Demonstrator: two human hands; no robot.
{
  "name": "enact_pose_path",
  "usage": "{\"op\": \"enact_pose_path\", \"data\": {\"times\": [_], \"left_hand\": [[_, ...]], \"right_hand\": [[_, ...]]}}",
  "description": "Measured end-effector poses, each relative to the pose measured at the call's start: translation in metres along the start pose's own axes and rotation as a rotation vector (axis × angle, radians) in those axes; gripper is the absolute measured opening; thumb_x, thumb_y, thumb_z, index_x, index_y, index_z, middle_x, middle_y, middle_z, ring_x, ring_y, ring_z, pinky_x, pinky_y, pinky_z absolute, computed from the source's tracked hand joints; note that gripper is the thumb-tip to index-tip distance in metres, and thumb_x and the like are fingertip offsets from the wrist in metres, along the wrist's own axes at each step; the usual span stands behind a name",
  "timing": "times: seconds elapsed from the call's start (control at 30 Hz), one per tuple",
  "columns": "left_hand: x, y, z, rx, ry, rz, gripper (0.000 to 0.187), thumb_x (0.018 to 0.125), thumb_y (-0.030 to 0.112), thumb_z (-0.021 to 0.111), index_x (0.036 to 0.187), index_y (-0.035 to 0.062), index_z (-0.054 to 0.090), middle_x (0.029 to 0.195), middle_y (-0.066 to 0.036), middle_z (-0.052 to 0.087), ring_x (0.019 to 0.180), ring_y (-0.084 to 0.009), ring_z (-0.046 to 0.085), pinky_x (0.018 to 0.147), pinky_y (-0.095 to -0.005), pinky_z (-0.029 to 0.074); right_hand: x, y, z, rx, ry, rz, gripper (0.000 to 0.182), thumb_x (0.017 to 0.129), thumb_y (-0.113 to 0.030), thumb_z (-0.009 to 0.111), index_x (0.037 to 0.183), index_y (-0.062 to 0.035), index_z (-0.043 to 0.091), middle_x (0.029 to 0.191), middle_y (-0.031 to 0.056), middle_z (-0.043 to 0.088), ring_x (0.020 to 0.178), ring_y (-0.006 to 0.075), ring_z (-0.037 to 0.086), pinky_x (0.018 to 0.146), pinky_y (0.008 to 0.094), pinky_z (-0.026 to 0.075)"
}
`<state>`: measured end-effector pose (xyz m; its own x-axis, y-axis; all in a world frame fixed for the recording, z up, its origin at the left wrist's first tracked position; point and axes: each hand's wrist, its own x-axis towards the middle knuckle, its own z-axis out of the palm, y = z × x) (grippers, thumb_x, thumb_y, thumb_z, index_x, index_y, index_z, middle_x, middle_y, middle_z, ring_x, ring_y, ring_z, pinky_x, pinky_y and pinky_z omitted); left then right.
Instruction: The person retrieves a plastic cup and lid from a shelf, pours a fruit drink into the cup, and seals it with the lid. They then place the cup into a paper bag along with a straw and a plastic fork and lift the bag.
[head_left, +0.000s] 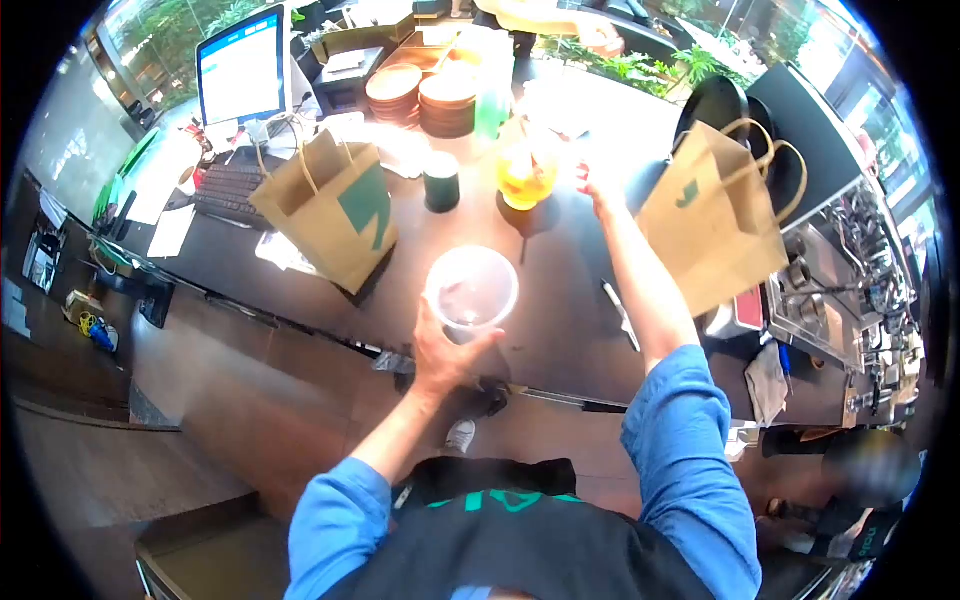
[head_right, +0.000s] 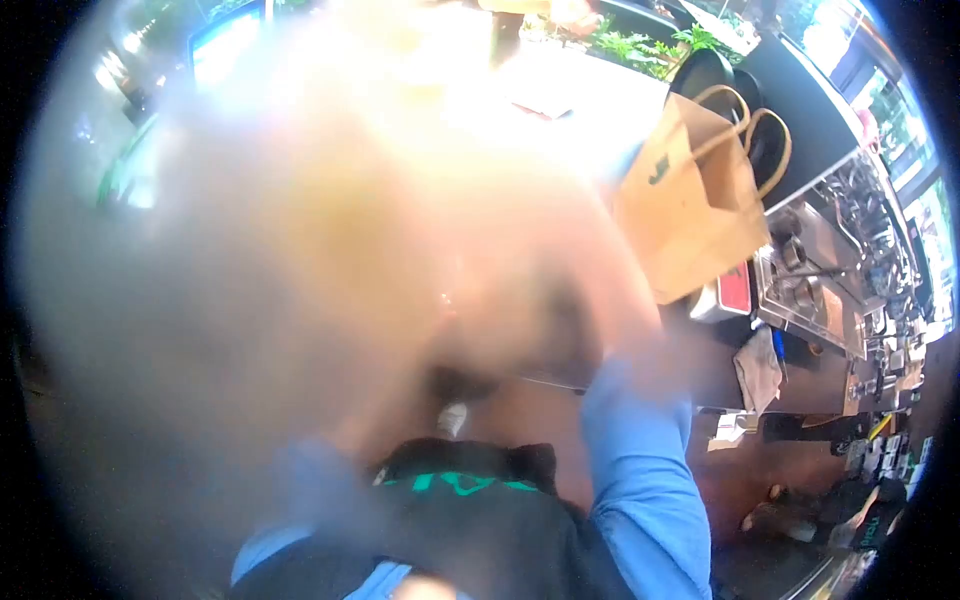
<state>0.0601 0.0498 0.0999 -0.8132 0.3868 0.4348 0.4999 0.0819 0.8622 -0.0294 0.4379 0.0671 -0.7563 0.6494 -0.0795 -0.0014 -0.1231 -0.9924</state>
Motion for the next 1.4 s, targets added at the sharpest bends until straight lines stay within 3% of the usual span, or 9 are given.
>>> {"op": "enact_pose_path", "data": {"times": [0.3, 0.53, 0.83, 0.9, 0.97, 1.0, 1.13, 1.27, 1.4], "left_hand": [[0.027, -0.009, -0.010, -0.138, -0.172, 0.009, 0.091, 0.059, 0.021, 0.087, 0.132, 0.0023, 0.038, 0.120, -0.016, 0.055, 0.108, -0.0306, 0.057, 0.091, -0.0388, 0.047], [0.019, -0.021, -0.008, -0.074, -0.225, -0.010, 0.098, 0.058, 0.023, 0.088, 0.136, 0.0020, 0.034, 0.118, -0.017, 0.057, 0.105, -0.0303, 0.059, 0.088, -0.0371, 0.049], [0.027, -0.024, -0.010, -0.015, -0.223, -0.013, 0.098, 0.059, 0.023, 0.088, 0.136, -0.0007, 0.033, 0.117, -0.018, 0.058, 0.103, -0.0300, 0.061, 0.088, -0.0373, 0.049], [0.028, -0.027, -0.011, -0.018, -0.260, -0.015, 0.100, 0.059, 0.025, 0.088, 0.138, -0.0005, 0.031, 0.118, -0.018, 0.058, 0.104, -0.0296, 0.060, 0.089, -0.0374, 0.049], [0.030, -0.024, -0.012, -0.038, -0.250, -0.010, 0.100, 0.059, 0.025, 0.088, 0.138, -0.0004, 0.031, 0.118, -0.018, 0.057, 0.105, -0.0295, 0.060, 0.089, -0.0374, 0.049], [0.031, -0.022, -0.012, -0.058, -0.239, -0.004, 0.100, 0.060, 0.026, 0.088, 0.138, -0.0003, 0.031, 0.119, -0.018, 0.057, 0.106, -0.0294, 0.060, 0.090, -0.0374, 0.048], [0.030, -0.023, -0.012, -0.064, -0.253, 0.003, 0.100, 0.060, 0.026, 0.087, 0.138, -0.0009, 0.032, 0.119, -0.019, 0.057, 0.106, -0.0304, 0.059, 0.090, -0.0378, 0.048], [0.029, -0.025, -0.014, -0.005, -0.248, 0.043, 0.099, 0.060, 0.027, 0.087, 0.137, -0.0020, 0.032, 0.118, -0.020, 0.057, 0.106, -0.0318, 0.059, 0.090, -0.0385, 0.048], [0.026, -0.029, -0.015, -0.052, -0.236, 0.029, 0.095, 0.060, 0.027, 0.087, 0.135, -0.0023, 0.036, 0.116, -0.021, 0.057, 0.104, -0.0325, 0.060, 0.089, -0.0388, 0.048]], "right_hand": [[0.117, 0.024, 0.006, 0.072, -0.360, -0.129, 0.031, 0.081, -0.010, 0.061, 0.110, 0.0005, 0.059, 0.094, 0.0071, 0.064, 0.090, 0.0176, 0.060, 0.080, 0.0291, 0.050], [0.040, -0.025, 0.022, -0.220, -0.401, -0.280, 0.025, 0.077, -0.004, 0.060, 0.101, -0.0021, 0.063, 0.092, 0.0039, 0.064, 0.089, 0.0140, 0.058, 0.081, 0.0269, 0.046], [-0.050, -0.016, -0.002, -0.319, 0.005, -0.333, 0.015, 0.082, -0.008, 0.062, 0.095, -0.0017, 0.064, 0.076, 0.0001, 0.061, 0.071, 0.0075, 0.052, 0.063, 0.0228, 0.042], [-0.064, -0.014, -0.012, -0.374, -0.003, -0.285, 0.021, 0.082, -0.008, 0.062, 0.101, -0.0001, 0.062, 0.086, 0.0030, 0.064, 0.078, 0.0082, 0.055, 0.068, 0.0227, 0.043], [-0.084, -0.030, -0.012, -0.108, -0.073, -0.276, 0.030, 0.081, -0.010, 0.062, 0.110, 0.0006, 0.059, 0.102, 0.0057, 0.064, 0.092, 0.0102, 0.056, 0.076, 0.0224, 0.043], [-0.089, -0.049, -0.012, -0.193, -0.112, -0.294, 0.037, 0.084, -0.020, 0.063, 0.116, -0.0023, 0.056, 0.115, 0.0073, 0.061, 0.104, 0.0140, 0.056, 0.085, 0.0267, 0.042], [-0.062, -0.076, -0.005, 0.220, -0.161, 0.042, 0.037, 0.089, -0.039, 0.060, 0.113, -0.0106, 0.060, 0.112, 0.0059, 0.064, 0.104, 0.0154, 0.058, 0.090, 0.0357, 0.038], [-0.007, -0.065, 0.001, 0.136, -0.083, -0.032, 0.033, 0.089, -0.039, 0.059, 0.106, -0.0114, 0.063, 0.106, 0.0053, 0.066, 0.101, 0.0141, 0.059, 0.088, 0.0337, 0.040], [-0.041, -0.115, 0.044, -0.248, -0.244, -0.247, 0.031, 0.086, -0.035, 0.064, 0.105, -0.0095, 0.065, 0.099, 0.0048, 0.066, 0.095, 0.0123, 0.058, 0.085, 0.0289, 0.041]]}}
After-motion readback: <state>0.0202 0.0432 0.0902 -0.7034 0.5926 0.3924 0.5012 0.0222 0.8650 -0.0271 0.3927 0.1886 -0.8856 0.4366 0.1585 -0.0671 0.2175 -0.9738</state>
